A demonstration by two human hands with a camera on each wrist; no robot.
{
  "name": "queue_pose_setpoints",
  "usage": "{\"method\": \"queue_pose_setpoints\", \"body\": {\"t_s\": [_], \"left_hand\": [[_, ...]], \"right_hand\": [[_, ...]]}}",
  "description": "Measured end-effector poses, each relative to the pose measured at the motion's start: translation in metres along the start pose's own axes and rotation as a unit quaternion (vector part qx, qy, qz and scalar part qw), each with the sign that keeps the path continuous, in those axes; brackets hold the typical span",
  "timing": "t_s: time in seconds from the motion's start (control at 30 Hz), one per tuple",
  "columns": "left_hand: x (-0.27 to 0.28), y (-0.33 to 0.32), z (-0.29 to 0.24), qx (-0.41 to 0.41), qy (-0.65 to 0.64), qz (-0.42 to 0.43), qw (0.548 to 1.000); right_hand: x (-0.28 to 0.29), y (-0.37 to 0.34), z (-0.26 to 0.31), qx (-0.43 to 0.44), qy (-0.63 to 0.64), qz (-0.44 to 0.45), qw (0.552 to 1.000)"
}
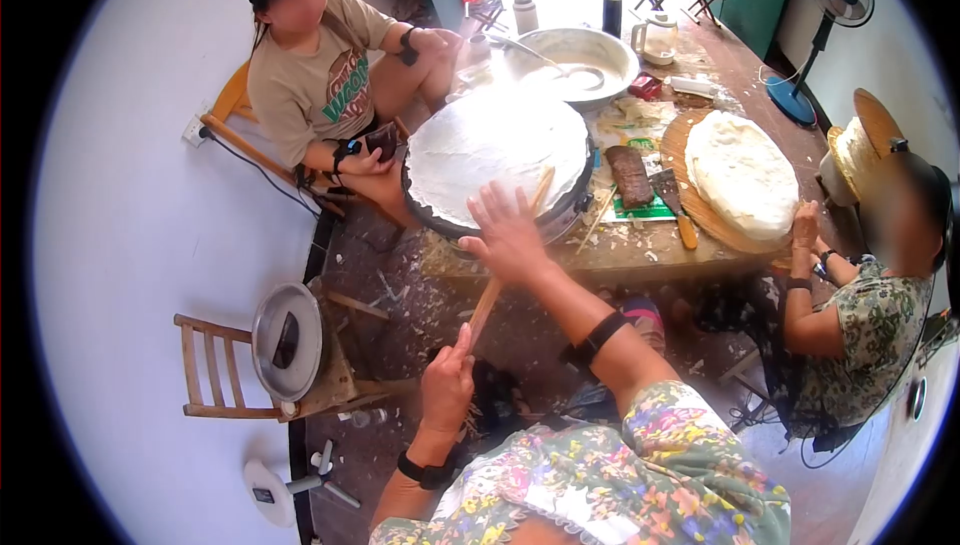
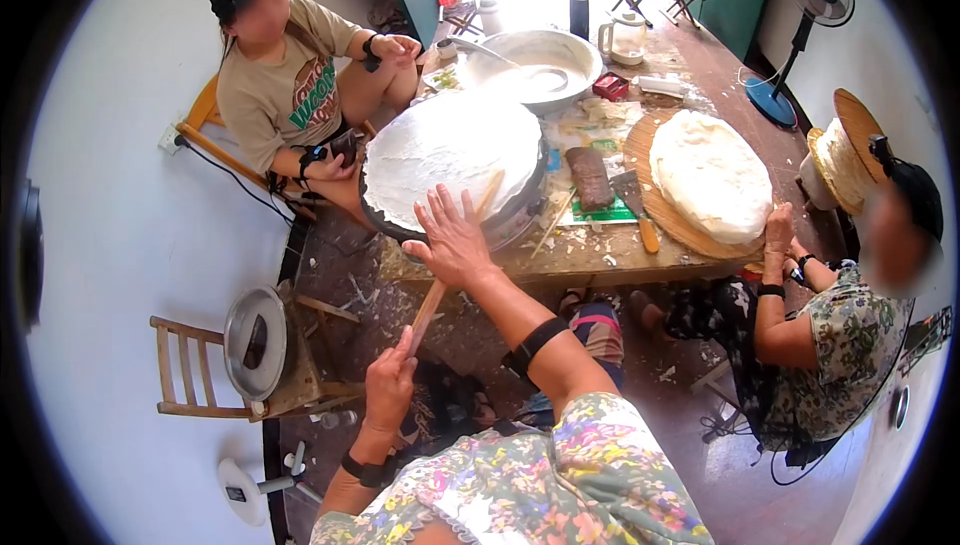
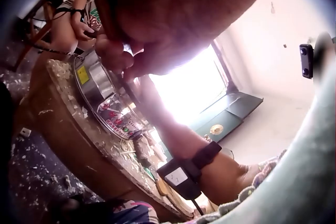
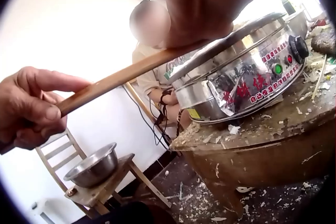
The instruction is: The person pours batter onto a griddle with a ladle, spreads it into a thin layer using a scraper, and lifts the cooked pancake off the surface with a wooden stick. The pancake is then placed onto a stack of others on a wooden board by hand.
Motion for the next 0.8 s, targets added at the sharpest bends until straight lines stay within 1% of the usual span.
{"method": "queue_pose_setpoints", "body": {"t_s": [0.07, 0.37, 0.47, 0.57, 0.67, 0.8], "left_hand": [[0.003, 0.005, 0.001, 0.006, 0.015, -0.009, 1.000], [0.023, 0.029, 0.035, 0.060, -0.032, -0.027, 0.997], [0.033, 0.037, 0.044, 0.016, -0.016, -0.063, 0.998], [0.046, 0.046, 0.051, 0.027, -0.021, -0.073, 0.997], [0.058, 0.053, 0.059, 0.090, -0.019, -0.043, 0.995], [0.070, 0.058, 0.081, 0.115, -0.015, -0.069, 0.991]], "right_hand": [[-0.001, 0.007, 0.004, 0.006, 0.002, -0.005, 1.000], [-0.024, 0.067, 0.023, 0.039, -0.012, 0.042, 0.998], [-0.032, 0.088, 0.032, 0.055, -0.012, 0.042, 0.998], [-0.040, 0.109, 0.041, 0.065, -0.002, 0.057, 0.996], [-0.049, 0.132, 0.054, 0.074, 0.013, 0.083, 0.994], [-0.065, 0.161, 0.078, 0.104, 0.006, 0.101, 0.989]]}}
Point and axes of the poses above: each hand's wrist, its own y-axis towards the middle knuckle, its own x-axis out of the back of the hand, z = x × y, the point moved 6 cm from there along y, towards the middle knuckle, and after that the axes turned 11 degrees about z, right-handed, at the moved point
